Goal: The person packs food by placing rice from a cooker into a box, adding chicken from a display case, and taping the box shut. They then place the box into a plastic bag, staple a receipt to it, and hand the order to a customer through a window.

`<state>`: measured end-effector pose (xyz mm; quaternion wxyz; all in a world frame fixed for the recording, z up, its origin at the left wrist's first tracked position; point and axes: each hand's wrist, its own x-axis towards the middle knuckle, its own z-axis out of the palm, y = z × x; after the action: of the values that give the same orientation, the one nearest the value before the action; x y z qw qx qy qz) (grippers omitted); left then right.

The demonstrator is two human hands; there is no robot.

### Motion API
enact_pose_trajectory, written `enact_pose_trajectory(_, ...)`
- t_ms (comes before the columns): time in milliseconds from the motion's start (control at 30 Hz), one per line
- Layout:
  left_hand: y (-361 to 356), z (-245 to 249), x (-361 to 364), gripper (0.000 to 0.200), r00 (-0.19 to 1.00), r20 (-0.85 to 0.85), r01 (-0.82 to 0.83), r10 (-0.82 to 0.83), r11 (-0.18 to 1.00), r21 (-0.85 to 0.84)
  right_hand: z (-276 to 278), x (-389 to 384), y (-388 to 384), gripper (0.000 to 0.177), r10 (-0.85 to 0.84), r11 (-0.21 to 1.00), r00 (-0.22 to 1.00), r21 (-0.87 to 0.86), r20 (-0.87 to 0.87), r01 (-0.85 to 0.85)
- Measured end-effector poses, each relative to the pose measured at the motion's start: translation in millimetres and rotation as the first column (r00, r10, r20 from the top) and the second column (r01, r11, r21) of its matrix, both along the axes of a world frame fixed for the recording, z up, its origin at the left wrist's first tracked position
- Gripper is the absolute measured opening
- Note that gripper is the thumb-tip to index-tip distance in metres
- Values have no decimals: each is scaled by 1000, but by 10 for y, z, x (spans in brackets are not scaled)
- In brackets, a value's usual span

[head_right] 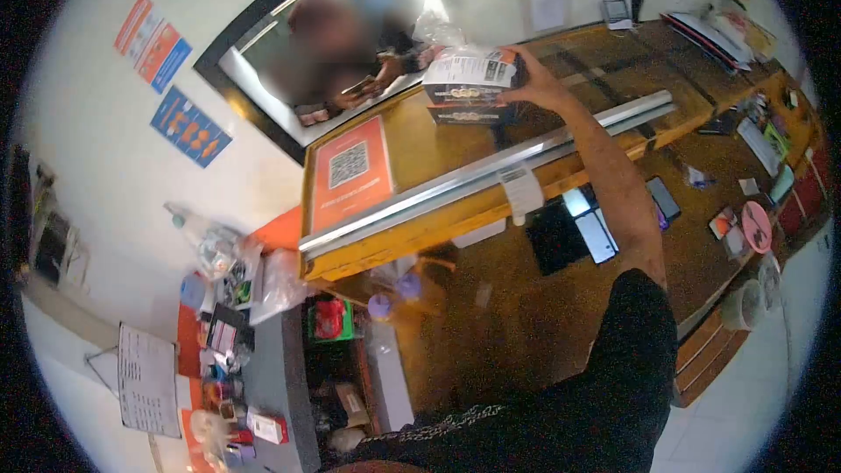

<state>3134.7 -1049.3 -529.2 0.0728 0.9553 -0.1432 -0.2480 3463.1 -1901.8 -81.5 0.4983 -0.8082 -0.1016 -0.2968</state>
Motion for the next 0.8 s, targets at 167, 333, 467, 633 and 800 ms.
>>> enact_pose_trajectory(167, 347, -120, -836, 78, 1000, -23, -19, 19, 1000, 3, 9, 528, 839, 99, -2, 995, 998, -104, -63, -5)
enact_pose_trajectory(333, 120, -484, -1713, 77, 587, -278, -783, 761, 620, 44, 38, 681, 1783, 113, -365, 918, 918, -227, -153, 327)
enact_pose_trajectory(467, 92, -795, -2208, 81, 617, -130, -767, 776, 630, 122, 107, 589, 2196, 82, -536, 812, 844, -255, 30, 525)
enact_pose_trajectory(633, 355, -92, -2156, 62, 377, 40, -894, 925, 375, -247, 304, -288, 3497, 65, -363, 897, 919, 324, 154, 300)
enact_pose_trajectory(800, 1363, 366, -1785, 38, 4, 293, -857, 956, 155, -492, 179, -1225, 5079, 58, 714, 699, 647, 218, -268, -681)
